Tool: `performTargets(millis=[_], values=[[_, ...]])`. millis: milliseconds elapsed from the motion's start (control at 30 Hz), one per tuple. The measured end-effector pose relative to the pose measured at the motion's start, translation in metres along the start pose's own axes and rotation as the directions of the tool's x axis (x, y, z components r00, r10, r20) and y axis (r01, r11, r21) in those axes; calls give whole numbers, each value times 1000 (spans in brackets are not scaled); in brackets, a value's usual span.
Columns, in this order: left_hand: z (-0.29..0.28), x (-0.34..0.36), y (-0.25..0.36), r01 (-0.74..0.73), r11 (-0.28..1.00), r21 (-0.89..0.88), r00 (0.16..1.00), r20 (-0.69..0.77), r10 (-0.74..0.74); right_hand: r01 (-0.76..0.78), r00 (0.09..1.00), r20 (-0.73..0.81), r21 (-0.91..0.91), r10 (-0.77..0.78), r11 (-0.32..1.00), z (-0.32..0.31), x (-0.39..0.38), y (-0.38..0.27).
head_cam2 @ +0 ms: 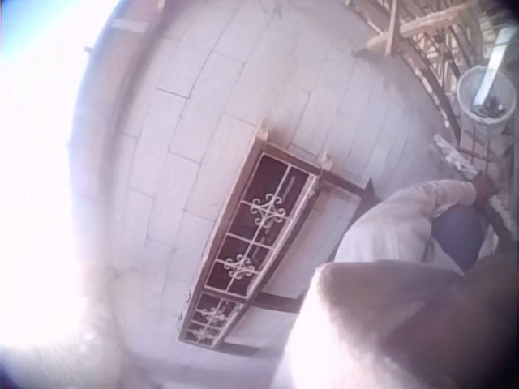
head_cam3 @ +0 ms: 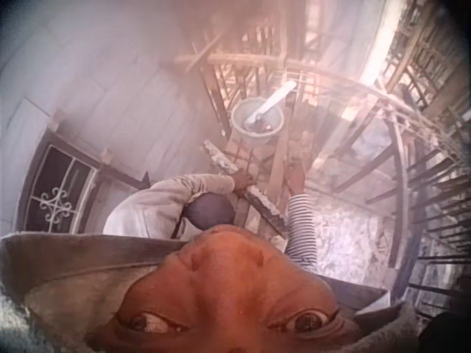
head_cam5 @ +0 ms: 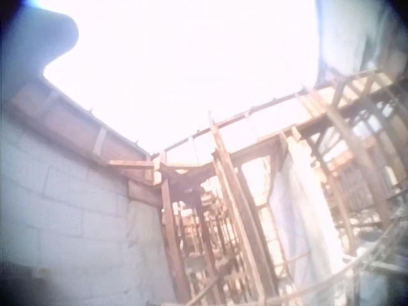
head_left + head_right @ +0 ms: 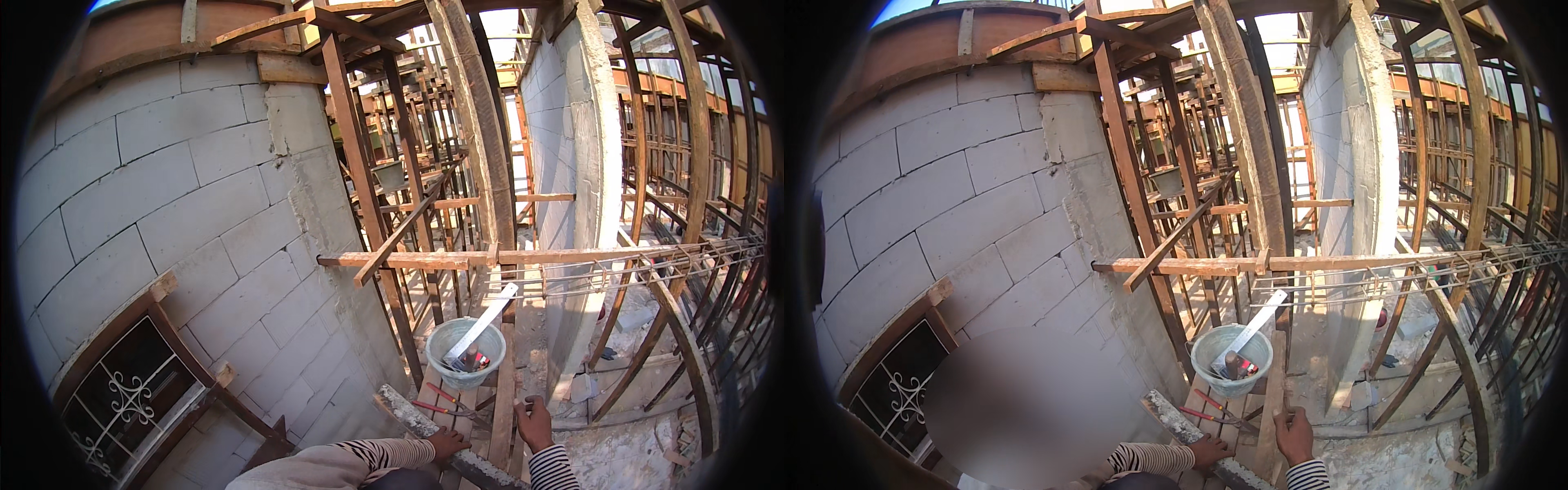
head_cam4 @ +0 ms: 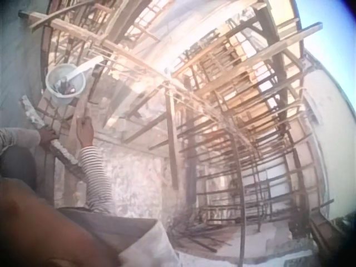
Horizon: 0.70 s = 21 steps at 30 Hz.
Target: The person measures a wooden plank with a try square and pencil, then uses a hand saw to cut the plank on a wooden scaffold. The person also uses pliers and a hammer to remove nails from the wood.
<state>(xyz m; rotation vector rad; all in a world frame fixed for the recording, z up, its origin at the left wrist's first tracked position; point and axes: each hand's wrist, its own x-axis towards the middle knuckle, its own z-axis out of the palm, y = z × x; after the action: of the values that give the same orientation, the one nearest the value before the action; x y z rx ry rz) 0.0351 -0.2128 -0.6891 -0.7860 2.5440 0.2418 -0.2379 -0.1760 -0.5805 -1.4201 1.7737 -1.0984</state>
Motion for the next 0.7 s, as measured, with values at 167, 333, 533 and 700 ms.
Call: performTargets(millis=[167,333,533,700], values=[[20,-2,0,61,998,-13,998,18,-61,154,709,665,-472,235,868,22,-49,21],[24,-17,15,103,992,-68,995,5,-103,389,679,701,-596,219,702,41,-97,17],[7,-19,29,166,983,-76,983,92,-159,317,708,666,-597,235,737,57,-101,34],[2,-13,28,189,979,-74,975,135,-178,280,711,648,-616,272,736,57,-101,43]])
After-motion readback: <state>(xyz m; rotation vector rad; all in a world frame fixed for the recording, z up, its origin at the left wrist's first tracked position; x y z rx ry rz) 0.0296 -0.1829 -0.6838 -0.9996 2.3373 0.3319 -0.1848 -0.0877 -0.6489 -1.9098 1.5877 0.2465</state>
